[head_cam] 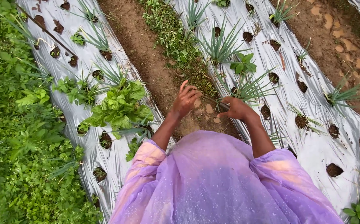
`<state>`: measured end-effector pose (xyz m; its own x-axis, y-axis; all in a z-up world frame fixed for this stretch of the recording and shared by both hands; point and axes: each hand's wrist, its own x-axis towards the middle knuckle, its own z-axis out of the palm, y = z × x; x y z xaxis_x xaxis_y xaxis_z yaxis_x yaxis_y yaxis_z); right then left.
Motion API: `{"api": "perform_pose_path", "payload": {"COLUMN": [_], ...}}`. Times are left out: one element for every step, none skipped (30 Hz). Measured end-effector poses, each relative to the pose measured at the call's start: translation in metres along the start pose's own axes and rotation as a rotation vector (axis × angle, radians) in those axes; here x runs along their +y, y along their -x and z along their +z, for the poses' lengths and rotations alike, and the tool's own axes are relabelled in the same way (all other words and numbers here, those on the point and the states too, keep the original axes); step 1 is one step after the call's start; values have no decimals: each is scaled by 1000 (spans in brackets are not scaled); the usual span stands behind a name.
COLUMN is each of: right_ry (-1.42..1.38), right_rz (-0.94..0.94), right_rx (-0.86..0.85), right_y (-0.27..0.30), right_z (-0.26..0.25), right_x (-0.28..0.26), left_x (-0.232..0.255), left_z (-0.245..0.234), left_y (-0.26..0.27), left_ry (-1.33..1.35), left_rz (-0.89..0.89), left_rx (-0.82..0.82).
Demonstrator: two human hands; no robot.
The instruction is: Weeding a garden using a hand sickle between plastic-covered plant beds
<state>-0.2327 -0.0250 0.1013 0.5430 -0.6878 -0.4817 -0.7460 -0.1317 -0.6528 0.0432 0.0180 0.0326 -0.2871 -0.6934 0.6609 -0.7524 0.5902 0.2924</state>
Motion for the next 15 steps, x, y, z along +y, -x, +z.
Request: {"api": "perform_pose_path", "payload": {"right_ry": [5, 114, 220, 221, 241, 261, 260, 312, 358, 353, 372, 392, 384, 361, 340], "right_rz": [-8, 71, 157, 156, 170, 184, 189, 210, 238, 250, 262, 274, 293, 277, 254], "right_rx": [-5, 45, 96, 90, 174, 257, 264, 299, 334, 341, 371, 401, 409, 406, 406], "right_y": [-5, -10, -12, -10, -8, -6, -8, -10, -9, -14, -15, -16, -2, 12, 22], "right_z": [4, 7, 13, 14, 14, 14, 14, 14, 16, 16, 17, 19, 13, 7, 0], "right_x": [7, 15, 23, 26, 30, 34, 41, 48, 56, 61, 69, 77, 61, 46, 29], "left_x": [2, 4, 9, 9, 8, 8, 6, 3, 2, -1, -2, -2, -9, -16, -27], "left_z": [1, 3, 6, 9, 13, 17, 17, 16, 16, 15, 17, 18, 24, 29, 34], "left_y": [-2, -5, -6, -6, -8, -10, -12, -14, -16, -17, -17, -18, -16, -14, -14], "left_ry": [-8, -11, -5, -7, -1, 4, 9, 46, 88, 99, 122, 145, 161, 166, 165], "left_rz": [-5, -15, -24, -30, -37, -45, -38, -55, -70, -60, -89, -117, -104, -119, -132], "left_rx": [3, -26, -59, -60, -35, -10, -9, -19, -35, -40, -46, -53, -62, -64, -62]}}
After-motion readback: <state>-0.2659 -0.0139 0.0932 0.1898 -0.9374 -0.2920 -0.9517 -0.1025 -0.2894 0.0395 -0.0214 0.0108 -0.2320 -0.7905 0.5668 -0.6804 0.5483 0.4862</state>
